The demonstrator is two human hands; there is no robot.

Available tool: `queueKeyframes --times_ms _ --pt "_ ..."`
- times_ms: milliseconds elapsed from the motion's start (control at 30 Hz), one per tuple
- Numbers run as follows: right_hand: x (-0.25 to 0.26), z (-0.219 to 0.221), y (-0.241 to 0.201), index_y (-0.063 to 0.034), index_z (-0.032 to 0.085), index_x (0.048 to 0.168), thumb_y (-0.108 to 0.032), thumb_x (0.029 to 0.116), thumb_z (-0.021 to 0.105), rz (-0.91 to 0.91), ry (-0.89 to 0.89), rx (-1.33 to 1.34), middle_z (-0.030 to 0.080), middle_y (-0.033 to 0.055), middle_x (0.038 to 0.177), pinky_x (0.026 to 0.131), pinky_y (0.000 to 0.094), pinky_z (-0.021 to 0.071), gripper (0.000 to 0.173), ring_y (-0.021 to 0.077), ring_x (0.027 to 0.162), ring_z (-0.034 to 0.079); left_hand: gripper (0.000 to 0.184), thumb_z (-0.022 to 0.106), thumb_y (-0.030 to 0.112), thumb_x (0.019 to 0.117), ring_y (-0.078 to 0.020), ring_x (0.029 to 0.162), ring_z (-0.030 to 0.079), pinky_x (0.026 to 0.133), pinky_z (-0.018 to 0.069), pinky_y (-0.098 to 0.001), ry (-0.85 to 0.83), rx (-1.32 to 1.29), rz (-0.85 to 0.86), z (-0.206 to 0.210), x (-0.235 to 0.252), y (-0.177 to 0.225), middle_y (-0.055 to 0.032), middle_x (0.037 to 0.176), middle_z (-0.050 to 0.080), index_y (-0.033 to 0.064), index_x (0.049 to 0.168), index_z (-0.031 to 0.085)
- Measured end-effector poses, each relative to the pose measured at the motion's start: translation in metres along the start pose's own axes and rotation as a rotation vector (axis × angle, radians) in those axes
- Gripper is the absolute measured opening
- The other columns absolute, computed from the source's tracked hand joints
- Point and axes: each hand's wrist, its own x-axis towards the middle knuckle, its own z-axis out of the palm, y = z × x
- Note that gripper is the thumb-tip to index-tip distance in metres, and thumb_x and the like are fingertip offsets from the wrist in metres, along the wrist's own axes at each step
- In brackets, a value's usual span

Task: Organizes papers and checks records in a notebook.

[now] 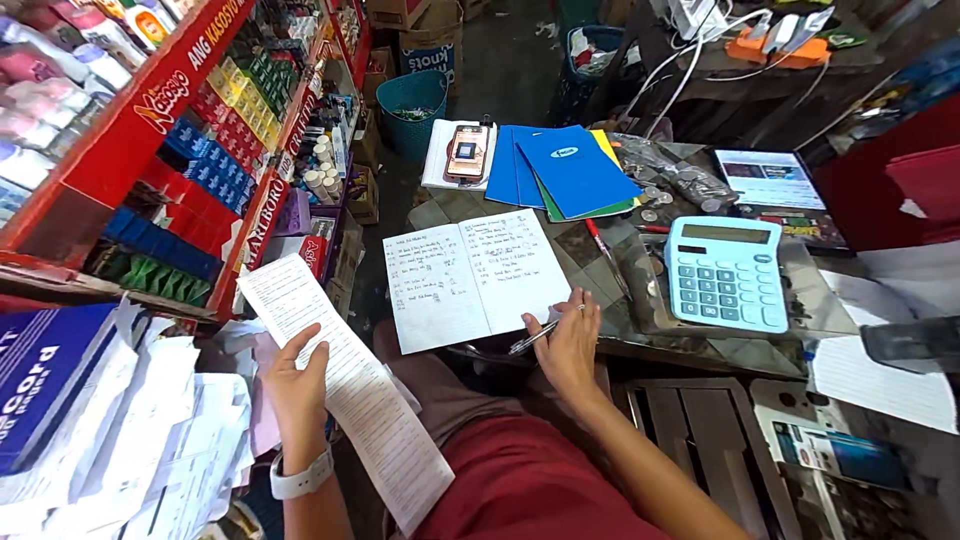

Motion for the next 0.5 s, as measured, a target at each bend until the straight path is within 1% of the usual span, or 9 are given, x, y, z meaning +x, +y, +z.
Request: queueKeyframes --times_ms 133,200,267,333,400,467,500 --pt "0.002 0.004 -0.001 0.0135 0.061 0.113 -0.043 0.1002 0.055 -0.007 0.003 -0.038 0.042 0.0411 0.149 0.121 0.0659 0.0213 0.058 0.0591 0.143 0.035 0.029 0.061 0.003 0.0894 -0.0119 0.114 0.062 0.097 0.0494 -0.0294 0.006 0.002 -0.002 0.004 -0.001 0.001 -0.0174 0.124 0.067 -0.0058 0.116 0.069" --pt "0.002 0.005 -0.001 0.0131 0.062 0.111 -0.044 0.1008 0.054 -0.015 -0.002 -0.057 0.043 0.0409 0.149 0.121 0.066 0.0218 0.058 0.0586 0.143 0.036 0.03 0.061 0.004 0.0881 -0.015 0.114 0.062 0.096 0.0495 -0.032 0.009 0.054 0.017 0.005 0.001 -0.004 -0.0189 0.123 0.067 -0.0049 0.116 0.07" --pt "0.002 0.005 0.0 0.0134 0.062 0.111 -0.043 0.1006 0.053 -0.027 -0.001 -0.066 0.043 0.0404 0.149 0.12 0.0666 0.0218 0.058 0.0582 0.143 0.037 0.031 0.06 0.002 0.087 -0.0228 0.115 0.062 0.097 0.0488 -0.0386 0.006 0.135 0.055 0.007 0.005 -0.014 -0.0236 0.123 0.066 -0.0059 0.116 0.07" --pt "0.001 0.006 0.0 0.0131 0.063 0.109 -0.043 0.101 0.053 -0.044 -0.004 -0.073 0.044 0.039 0.15 0.12 0.0676 0.0213 0.058 0.0574 0.143 0.037 0.032 0.06 0.0 0.086 -0.0324 0.118 0.062 0.099 0.0478 -0.0478 -0.015 0.232 0.072 0.009 0.011 -0.024 -0.0272 0.123 0.066 -0.0057 0.116 0.071" --pt "0.001 0.006 0.001 0.0126 0.063 0.107 -0.042 0.1013 0.052 -0.061 -0.004 -0.075 0.045 0.0379 0.149 0.119 0.0683 0.0212 0.056 0.057 0.143 0.038 0.032 0.061 0.0 0.0865 -0.0381 0.121 0.061 0.101 0.0461 -0.0541 -0.048 0.301 0.04 0.011 0.017 -0.03 -0.0283 0.125 0.066 -0.0046 0.117 0.071" --pt "0.002 0.007 0.001 0.0124 0.063 0.107 -0.039 0.1016 0.053 -0.077 -0.001 -0.056 0.047 0.0368 0.148 0.119 0.0694 0.02 0.053 0.0554 0.143 0.04 0.032 0.06 -0.001 0.0883 -0.0362 0.122 0.061 0.102 0.046 -0.0528 -0.087 0.309 -0.029 0.016 0.021 -0.033 -0.0264 0.127 0.065 -0.0032 0.118 0.071" --pt "0.004 0.007 -0.001 0.0128 0.062 0.107 -0.034 0.1011 0.055 -0.086 0.001 -0.016 0.049 0.0371 0.146 0.119 0.0704 0.0186 0.048 0.0551 0.142 0.041 0.032 0.06 -0.002 0.0895 -0.0349 0.123 0.06 0.103 0.046 -0.0517 -0.115 0.299 -0.07 0.018 0.023 -0.035 -0.0258 0.128 0.064 -0.0032 0.119 0.07"
